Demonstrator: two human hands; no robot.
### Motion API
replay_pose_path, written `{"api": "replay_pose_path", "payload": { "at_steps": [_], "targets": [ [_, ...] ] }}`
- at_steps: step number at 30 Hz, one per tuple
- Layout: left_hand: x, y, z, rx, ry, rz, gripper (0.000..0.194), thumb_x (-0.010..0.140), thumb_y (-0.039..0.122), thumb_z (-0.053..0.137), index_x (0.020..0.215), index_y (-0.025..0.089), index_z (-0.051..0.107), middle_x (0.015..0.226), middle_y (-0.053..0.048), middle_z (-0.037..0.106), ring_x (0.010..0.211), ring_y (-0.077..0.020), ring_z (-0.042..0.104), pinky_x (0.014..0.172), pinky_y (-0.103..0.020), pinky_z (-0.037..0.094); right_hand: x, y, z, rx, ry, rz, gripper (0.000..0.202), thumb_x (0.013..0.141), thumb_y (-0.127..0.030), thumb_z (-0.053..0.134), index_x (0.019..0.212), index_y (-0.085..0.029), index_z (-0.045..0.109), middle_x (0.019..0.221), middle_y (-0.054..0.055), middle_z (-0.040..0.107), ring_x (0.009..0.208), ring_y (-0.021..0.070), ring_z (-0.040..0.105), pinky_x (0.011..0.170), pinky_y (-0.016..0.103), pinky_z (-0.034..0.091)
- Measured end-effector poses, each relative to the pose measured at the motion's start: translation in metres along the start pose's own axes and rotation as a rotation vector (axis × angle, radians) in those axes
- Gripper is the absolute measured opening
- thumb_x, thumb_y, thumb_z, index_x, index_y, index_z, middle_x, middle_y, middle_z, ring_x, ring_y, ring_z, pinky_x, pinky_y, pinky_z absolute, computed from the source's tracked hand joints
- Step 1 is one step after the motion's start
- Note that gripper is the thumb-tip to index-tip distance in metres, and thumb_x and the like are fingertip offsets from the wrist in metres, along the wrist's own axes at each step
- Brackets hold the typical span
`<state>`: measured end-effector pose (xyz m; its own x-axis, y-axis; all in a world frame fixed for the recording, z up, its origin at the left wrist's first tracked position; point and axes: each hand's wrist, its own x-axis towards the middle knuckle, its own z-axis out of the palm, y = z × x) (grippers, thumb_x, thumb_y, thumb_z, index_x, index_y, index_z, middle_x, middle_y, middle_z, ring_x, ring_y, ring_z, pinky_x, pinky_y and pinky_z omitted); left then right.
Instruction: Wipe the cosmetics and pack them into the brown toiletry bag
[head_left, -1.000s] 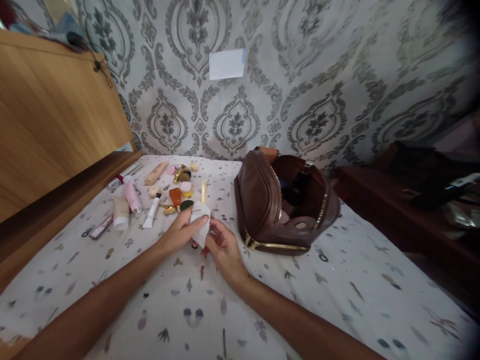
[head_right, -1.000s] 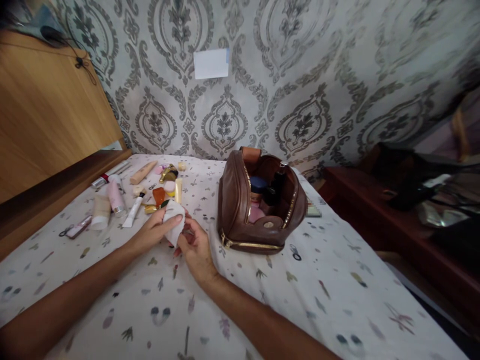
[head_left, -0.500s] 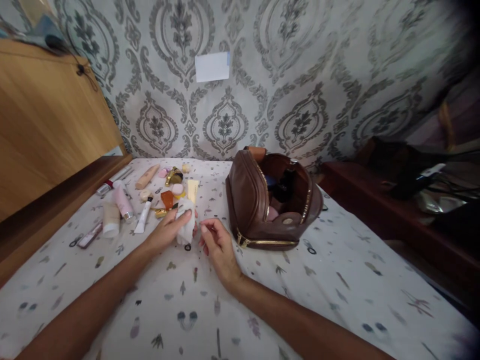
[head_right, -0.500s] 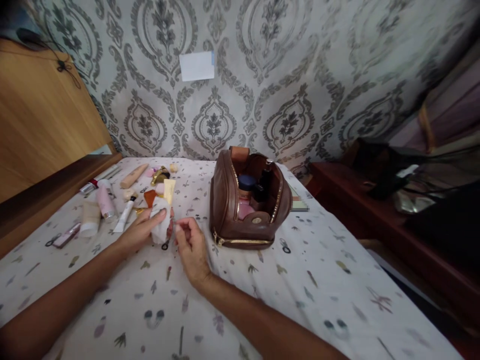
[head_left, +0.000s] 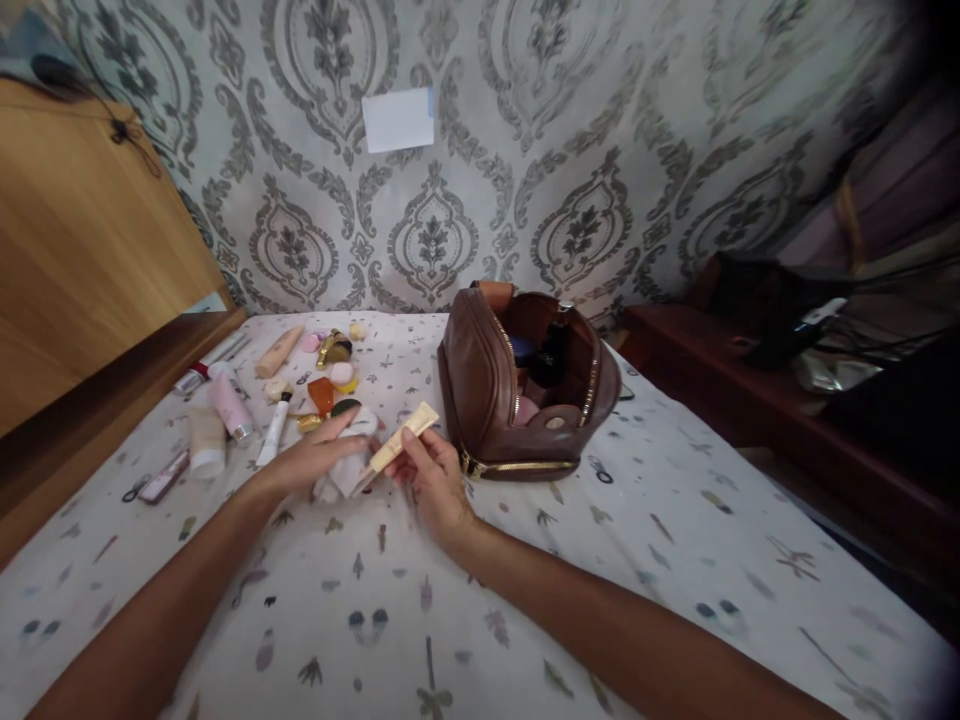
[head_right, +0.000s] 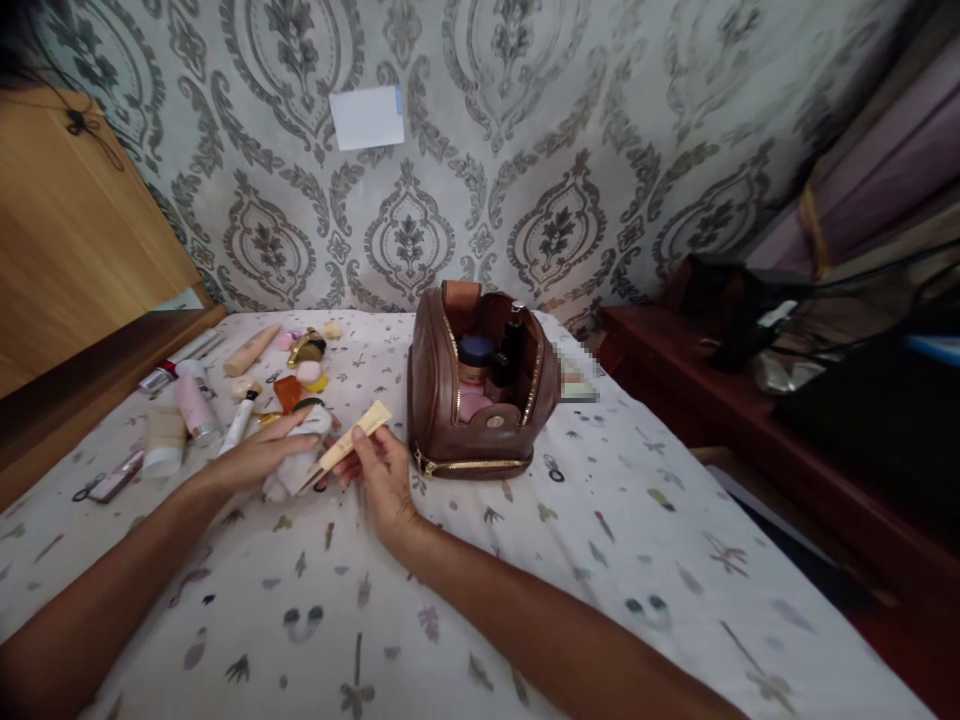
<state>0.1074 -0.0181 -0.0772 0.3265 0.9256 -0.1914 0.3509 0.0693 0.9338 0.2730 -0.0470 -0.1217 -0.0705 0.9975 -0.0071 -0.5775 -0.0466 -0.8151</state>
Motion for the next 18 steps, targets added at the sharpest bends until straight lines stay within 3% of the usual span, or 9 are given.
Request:
{"api": "replay_pose_path", "payload": {
  "at_steps": [2,4,6,10,13,18],
  "targets": [
    [0.000,0.008,-0.012,0.093,0.010,0.097,0.042,0.073,0.028,0.055,0.115,0.023,0.057,0.103,-0.002,0.068,0.078,-0.0198,0.067,0.080,-0.033,0.051,0.001,0.001,-0.001,0.052,0.001,0.024,0.041,0.070,-0.053,0.079,0.076,-0.016,0.061,0.058,-0.002,0.064,0.049,0.0096,0.058,0.046,0.019,0.044],
    [-0.003,0.015,-0.023,0.272,-0.022,0.182,0.036,0.073,0.026,0.050,0.108,0.022,0.061,0.108,-0.002,0.067,0.080,-0.0194,0.066,0.086,-0.033,0.049,0.002,0.002,-0.001,0.116,0.004,0.056,0.042,0.067,-0.051,0.082,0.075,-0.015,0.062,0.058,-0.001,0.066,0.049,0.0106,0.061,0.048,0.019,0.047],
    [-0.009,0.021,-0.030,0.460,-0.095,0.185,0.027,0.080,0.032,0.048,0.098,0.021,0.065,0.101,-0.002,0.068,0.082,-0.0203,0.064,0.083,-0.030,0.049,0.003,0.003,-0.002,0.159,0.018,0.075,0.043,0.065,-0.050,0.084,0.074,-0.015,0.061,0.059,0.001,0.068,0.050,0.0115,0.063,0.048,0.020,0.049],
    [-0.021,0.027,-0.028,0.645,-0.234,0.165,0.039,0.083,0.051,0.059,0.111,0.024,0.062,0.098,0.000,0.068,0.091,-0.0231,0.063,0.077,-0.026,0.049,0.006,0.004,-0.003,0.184,0.051,0.092,0.046,0.063,-0.053,0.084,0.073,-0.016,0.060,0.059,0.003,0.069,0.050,0.0122,0.065,0.047,0.019,0.050],
    [-0.021,0.024,-0.020,0.687,-0.179,0.229,0.040,0.083,0.048,0.062,0.115,0.026,0.058,0.106,0.000,0.068,0.098,-0.0238,0.063,0.083,-0.028,0.049,0.010,0.004,-0.004,0.196,0.077,0.105,0.048,0.062,-0.056,0.083,0.072,-0.017,0.058,0.058,0.002,0.069,0.048,0.0116,0.064,0.047,0.020,0.050],
    [-0.014,0.018,-0.018,0.612,0.066,0.340,0.031,0.085,0.046,0.057,0.107,0.025,0.060,0.101,-0.002,0.070,0.099,-0.0248,0.065,0.088,-0.030,0.050,0.010,0.001,-0.003,0.210,0.090,0.138,0.060,0.053,-0.066,0.083,0.073,-0.016,0.056,0.056,0.002,0.068,0.045,0.0123,0.063,0.042,0.019,0.046]
  ]
}}
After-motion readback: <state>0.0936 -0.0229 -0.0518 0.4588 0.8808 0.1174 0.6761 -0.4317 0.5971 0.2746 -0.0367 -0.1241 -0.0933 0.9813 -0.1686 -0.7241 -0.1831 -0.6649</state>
